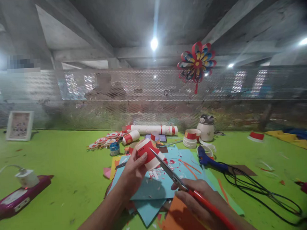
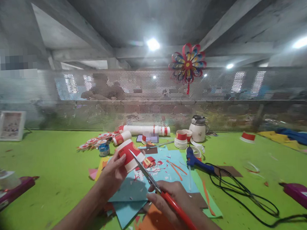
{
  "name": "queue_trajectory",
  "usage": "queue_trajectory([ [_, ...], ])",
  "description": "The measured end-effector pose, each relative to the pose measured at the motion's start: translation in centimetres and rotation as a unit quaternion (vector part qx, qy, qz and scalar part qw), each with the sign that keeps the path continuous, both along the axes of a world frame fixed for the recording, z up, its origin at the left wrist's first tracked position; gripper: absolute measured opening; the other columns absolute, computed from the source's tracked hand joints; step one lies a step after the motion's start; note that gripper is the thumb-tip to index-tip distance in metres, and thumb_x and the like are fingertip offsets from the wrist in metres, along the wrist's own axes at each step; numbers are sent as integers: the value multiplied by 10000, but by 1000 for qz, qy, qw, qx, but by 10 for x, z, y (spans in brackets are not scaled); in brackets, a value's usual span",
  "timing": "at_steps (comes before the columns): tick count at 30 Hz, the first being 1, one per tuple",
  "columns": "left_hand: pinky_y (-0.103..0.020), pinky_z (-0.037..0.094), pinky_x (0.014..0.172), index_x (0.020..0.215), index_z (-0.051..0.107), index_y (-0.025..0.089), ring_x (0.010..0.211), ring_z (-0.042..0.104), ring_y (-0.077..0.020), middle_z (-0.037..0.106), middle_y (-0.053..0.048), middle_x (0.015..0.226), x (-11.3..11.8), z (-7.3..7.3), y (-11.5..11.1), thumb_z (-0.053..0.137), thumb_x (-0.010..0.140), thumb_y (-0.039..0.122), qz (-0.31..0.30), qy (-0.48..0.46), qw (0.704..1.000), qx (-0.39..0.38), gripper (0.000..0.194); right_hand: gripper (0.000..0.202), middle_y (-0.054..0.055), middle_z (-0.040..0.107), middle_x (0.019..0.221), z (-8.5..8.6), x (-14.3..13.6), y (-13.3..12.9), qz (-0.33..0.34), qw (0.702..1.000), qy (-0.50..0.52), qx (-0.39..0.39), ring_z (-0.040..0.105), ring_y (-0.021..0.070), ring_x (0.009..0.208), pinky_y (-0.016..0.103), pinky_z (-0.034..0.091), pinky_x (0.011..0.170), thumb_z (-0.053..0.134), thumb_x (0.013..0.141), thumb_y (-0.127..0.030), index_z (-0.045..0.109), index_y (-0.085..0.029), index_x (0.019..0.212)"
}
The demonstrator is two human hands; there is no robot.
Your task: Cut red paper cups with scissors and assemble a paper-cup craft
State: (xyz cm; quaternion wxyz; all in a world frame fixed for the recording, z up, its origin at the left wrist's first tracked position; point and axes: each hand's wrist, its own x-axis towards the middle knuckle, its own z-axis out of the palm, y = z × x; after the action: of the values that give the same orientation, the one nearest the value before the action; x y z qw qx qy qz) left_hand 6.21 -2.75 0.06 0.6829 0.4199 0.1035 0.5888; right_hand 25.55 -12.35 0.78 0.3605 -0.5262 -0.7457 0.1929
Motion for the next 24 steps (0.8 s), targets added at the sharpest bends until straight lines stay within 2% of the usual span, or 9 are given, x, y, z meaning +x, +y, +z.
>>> queue_trajectory([
  [3, -353, 456, 991, 1411, 389, 241, 1086, 627, -209, 670, -76, 1190, 0, -2, 2, 595, 879, 181, 0, -7, 1000, -5, 573, 325, 16, 663, 684, 2, 0, 1, -9, 1000, -13, 6, 607, 166, 632, 226, 483, 571, 521, 877, -474, 723, -222, 919],
  [9, -394, 419, 1046, 1407, 396, 243, 1140, 607, -229, 661, -77, 1216, 2, -3, 4, 586, 881, 186, -3, -18, 1000, 0, 562, 254, 15, 725, 778, 1, -1, 0, 9, 1000, -14, 20, 635, 151, 587, 227, 511, 590, 519, 881, -395, 721, -251, 935],
  [15, -400, 392, 1076, 1398, 412, 243, 1192, 577, -238, 646, -76, 1253, 2, -4, 4, 587, 883, 190, -5, -21, 1000, -1, 546, 274, 31, 727, 742, 2, 1, 6, 32, 999, -27, 21, 680, 200, 686, 232, 524, 591, 510, 871, -414, 720, -251, 805],
  [17, -400, 395, 1072, 1391, 424, 235, 1182, 583, -236, 647, -78, 1251, 1, -4, 4, 593, 880, 189, 0, -16, 1000, -1, 540, 264, 22, 734, 757, 0, 1, 6, 35, 999, -14, 19, 684, 198, 701, 237, 535, 624, 523, 870, -425, 733, -265, 865],
  [21, -391, 383, 1078, 1368, 456, 215, 1179, 582, -228, 641, -85, 1262, 1, -5, 3, 593, 883, 198, 3, -10, 1000, 0, 504, 254, 4, 755, 922, 0, -1, -1, -19, 1000, 10, 20, 681, 164, 679, 238, 540, 696, 565, 872, -408, 721, -300, 1041],
  [24, -390, 381, 1080, 1364, 459, 221, 1185, 579, -229, 644, -81, 1255, 1, -5, 2, 598, 881, 200, 1, -10, 1000, -4, 504, 252, 9, 758, 872, 4, -6, -7, -25, 1000, 1, 17, 688, 172, 696, 227, 539, 666, 548, 888, -395, 729, -286, 1025],
])
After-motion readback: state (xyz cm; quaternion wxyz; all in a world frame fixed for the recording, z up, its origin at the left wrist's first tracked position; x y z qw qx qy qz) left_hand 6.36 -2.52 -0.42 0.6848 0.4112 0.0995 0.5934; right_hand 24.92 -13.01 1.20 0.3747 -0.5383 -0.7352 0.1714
